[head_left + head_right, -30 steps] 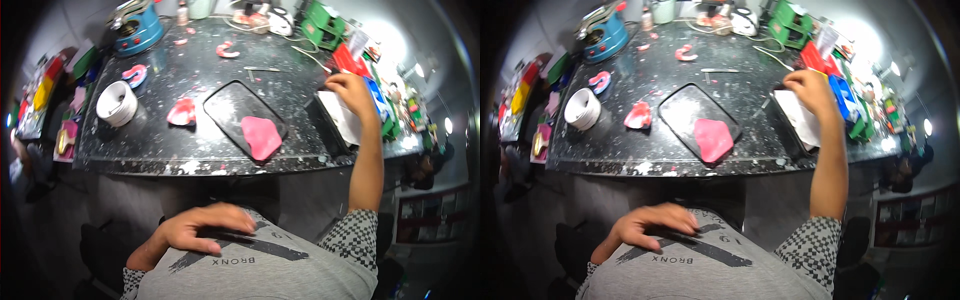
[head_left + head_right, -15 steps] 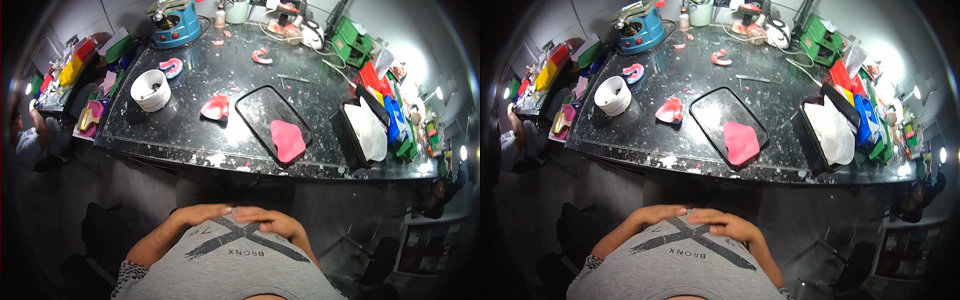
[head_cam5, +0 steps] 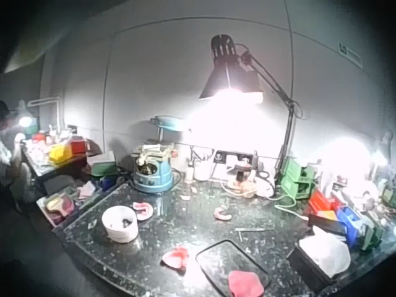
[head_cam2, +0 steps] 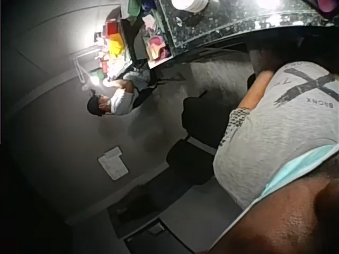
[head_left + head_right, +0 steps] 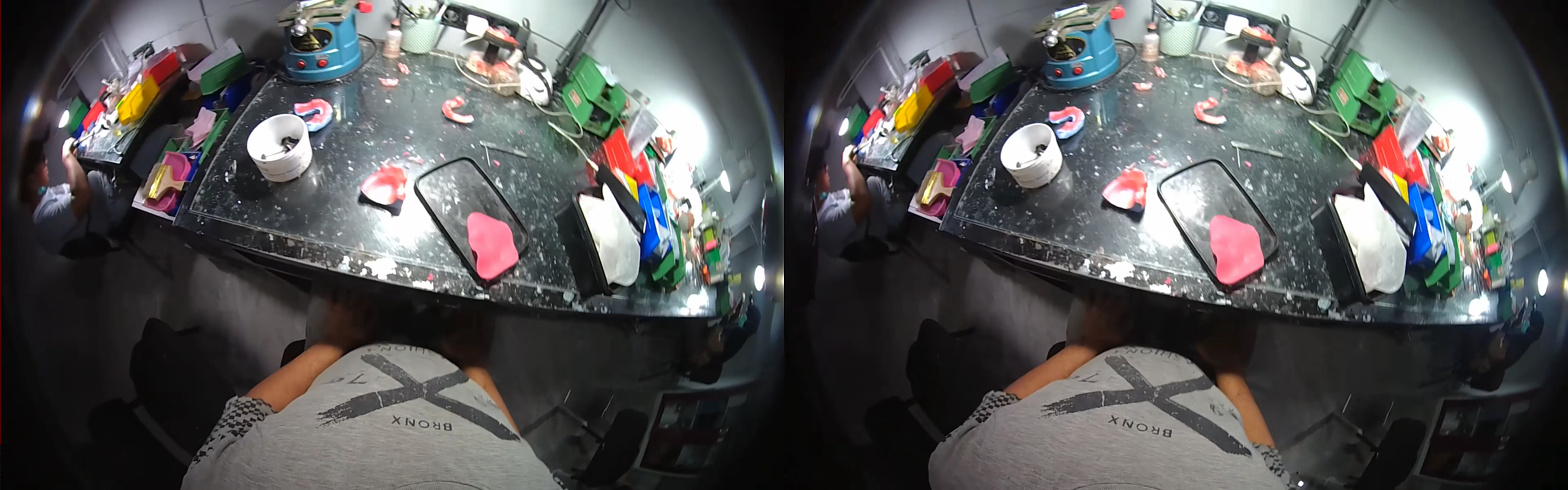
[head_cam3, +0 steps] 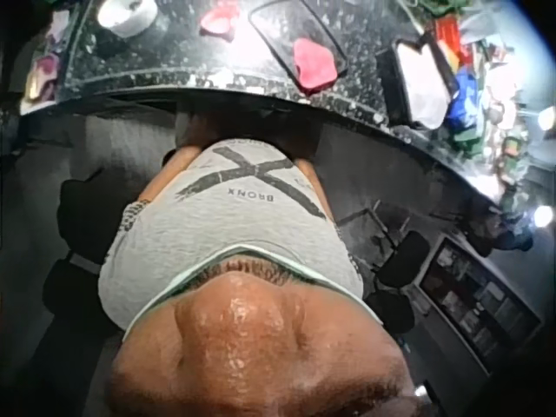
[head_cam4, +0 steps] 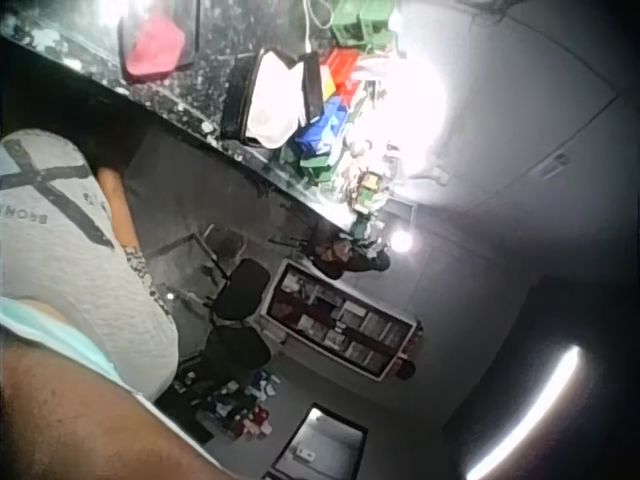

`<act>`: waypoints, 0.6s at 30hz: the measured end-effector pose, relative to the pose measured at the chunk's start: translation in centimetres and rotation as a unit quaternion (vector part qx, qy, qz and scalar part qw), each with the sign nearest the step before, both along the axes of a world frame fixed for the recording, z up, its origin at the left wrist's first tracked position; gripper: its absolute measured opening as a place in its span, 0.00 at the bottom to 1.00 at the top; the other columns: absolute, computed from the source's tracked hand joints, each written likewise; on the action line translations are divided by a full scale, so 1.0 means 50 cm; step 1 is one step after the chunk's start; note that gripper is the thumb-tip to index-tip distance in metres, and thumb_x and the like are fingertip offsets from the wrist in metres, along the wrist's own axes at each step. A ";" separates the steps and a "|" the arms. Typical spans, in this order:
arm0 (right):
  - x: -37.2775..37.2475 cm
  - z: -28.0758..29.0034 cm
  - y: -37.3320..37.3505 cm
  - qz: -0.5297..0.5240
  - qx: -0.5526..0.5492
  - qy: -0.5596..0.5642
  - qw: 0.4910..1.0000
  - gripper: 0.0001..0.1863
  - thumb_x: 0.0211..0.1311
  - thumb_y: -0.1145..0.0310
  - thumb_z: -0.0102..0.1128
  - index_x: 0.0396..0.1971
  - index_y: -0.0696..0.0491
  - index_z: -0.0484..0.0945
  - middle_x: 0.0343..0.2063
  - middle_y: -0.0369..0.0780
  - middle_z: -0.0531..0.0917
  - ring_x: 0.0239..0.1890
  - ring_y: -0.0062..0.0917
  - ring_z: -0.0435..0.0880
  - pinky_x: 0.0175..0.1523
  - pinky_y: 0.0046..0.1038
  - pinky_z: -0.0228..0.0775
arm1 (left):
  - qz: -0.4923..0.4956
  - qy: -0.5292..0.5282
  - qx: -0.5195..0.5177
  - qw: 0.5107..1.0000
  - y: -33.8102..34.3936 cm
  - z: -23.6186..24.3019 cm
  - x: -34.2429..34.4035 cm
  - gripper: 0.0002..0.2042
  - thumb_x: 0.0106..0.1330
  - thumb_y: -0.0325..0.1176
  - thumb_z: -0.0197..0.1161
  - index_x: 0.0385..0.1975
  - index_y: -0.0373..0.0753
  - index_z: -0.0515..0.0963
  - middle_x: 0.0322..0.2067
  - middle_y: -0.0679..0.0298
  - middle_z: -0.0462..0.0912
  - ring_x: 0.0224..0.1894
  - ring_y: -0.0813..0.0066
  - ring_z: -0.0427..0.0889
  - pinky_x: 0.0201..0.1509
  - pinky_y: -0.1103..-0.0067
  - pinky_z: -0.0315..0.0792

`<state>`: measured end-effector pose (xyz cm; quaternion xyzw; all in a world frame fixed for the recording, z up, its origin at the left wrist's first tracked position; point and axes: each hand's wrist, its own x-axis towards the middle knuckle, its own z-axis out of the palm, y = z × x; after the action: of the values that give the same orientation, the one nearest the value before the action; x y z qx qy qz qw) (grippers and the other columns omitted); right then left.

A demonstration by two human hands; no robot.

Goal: The person molds pink dental wax onto a dental impression by hand, removes a sheet of pink wax from a container, trims the material on the impression using a hand tool, and smooths a wax sheet onto a tray.

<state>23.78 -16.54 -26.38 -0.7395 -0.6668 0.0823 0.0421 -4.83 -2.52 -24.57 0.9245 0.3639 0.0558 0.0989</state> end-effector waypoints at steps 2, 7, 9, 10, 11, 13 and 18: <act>-0.001 0.003 -0.015 -0.018 -0.019 -0.011 1.000 0.27 0.66 0.45 0.61 0.54 0.51 0.82 0.51 0.48 0.84 0.55 0.44 0.81 0.63 0.45 0.69 | 0.084 -0.020 0.015 0.996 0.011 -0.007 -0.021 0.28 0.66 0.54 0.58 0.59 0.42 0.77 0.57 0.50 0.77 0.58 0.42 0.74 0.63 0.41 0.62; 0.001 0.008 -0.004 -0.013 -0.055 -0.015 0.998 0.27 0.66 0.45 0.61 0.55 0.50 0.81 0.52 0.48 0.83 0.56 0.43 0.81 0.64 0.44 0.68 | 0.222 -0.013 -0.048 0.974 0.016 -0.005 -0.030 0.29 0.66 0.58 0.59 0.56 0.41 0.79 0.56 0.47 0.78 0.54 0.31 0.74 0.53 0.36 0.66; 0.003 0.028 0.008 -0.016 -0.065 -0.013 0.998 0.28 0.66 0.45 0.61 0.55 0.50 0.81 0.53 0.48 0.83 0.57 0.43 0.80 0.64 0.44 0.68 | 0.184 -0.023 -0.005 0.983 0.063 -0.175 -0.052 0.30 0.66 0.58 0.59 0.59 0.42 0.78 0.57 0.47 0.78 0.55 0.34 0.75 0.55 0.38 0.66; 0.006 0.043 -0.007 -0.019 -0.073 -0.014 0.997 0.28 0.66 0.45 0.60 0.56 0.50 0.81 0.53 0.48 0.83 0.57 0.43 0.80 0.64 0.44 0.67 | 0.139 -0.036 0.041 0.989 0.081 -0.266 -0.066 0.30 0.66 0.59 0.60 0.61 0.43 0.77 0.57 0.48 0.78 0.57 0.36 0.75 0.57 0.40 0.67; 0.012 0.039 0.004 -0.005 -0.082 -0.014 0.997 0.28 0.66 0.45 0.60 0.56 0.50 0.81 0.53 0.48 0.83 0.57 0.43 0.80 0.65 0.44 0.67 | 0.153 -0.034 0.042 0.987 0.090 -0.286 -0.078 0.30 0.66 0.59 0.60 0.61 0.43 0.77 0.57 0.48 0.78 0.57 0.36 0.75 0.57 0.40 0.67; 0.021 0.046 0.013 0.003 -0.095 -0.010 0.995 0.28 0.66 0.44 0.60 0.56 0.49 0.81 0.54 0.48 0.82 0.58 0.43 0.80 0.65 0.44 0.67 | 0.085 -0.119 0.127 0.981 0.134 -0.272 -0.063 0.24 0.75 0.47 0.54 0.65 0.43 0.72 0.64 0.51 0.74 0.63 0.54 0.74 0.67 0.55 0.68; 0.037 0.064 0.025 0.008 -0.132 -0.008 0.991 0.29 0.66 0.44 0.60 0.57 0.49 0.80 0.55 0.48 0.81 0.59 0.43 0.79 0.66 0.44 0.66 | 0.108 -0.222 0.023 0.969 0.205 -0.223 0.003 0.21 0.77 0.47 0.50 0.62 0.42 0.76 0.59 0.55 0.79 0.60 0.57 0.77 0.68 0.61 0.67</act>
<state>25.65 -15.28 -23.17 -0.7339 -0.6563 0.1642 -0.0616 -4.69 7.71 -35.72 0.8464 0.4288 0.2780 0.1498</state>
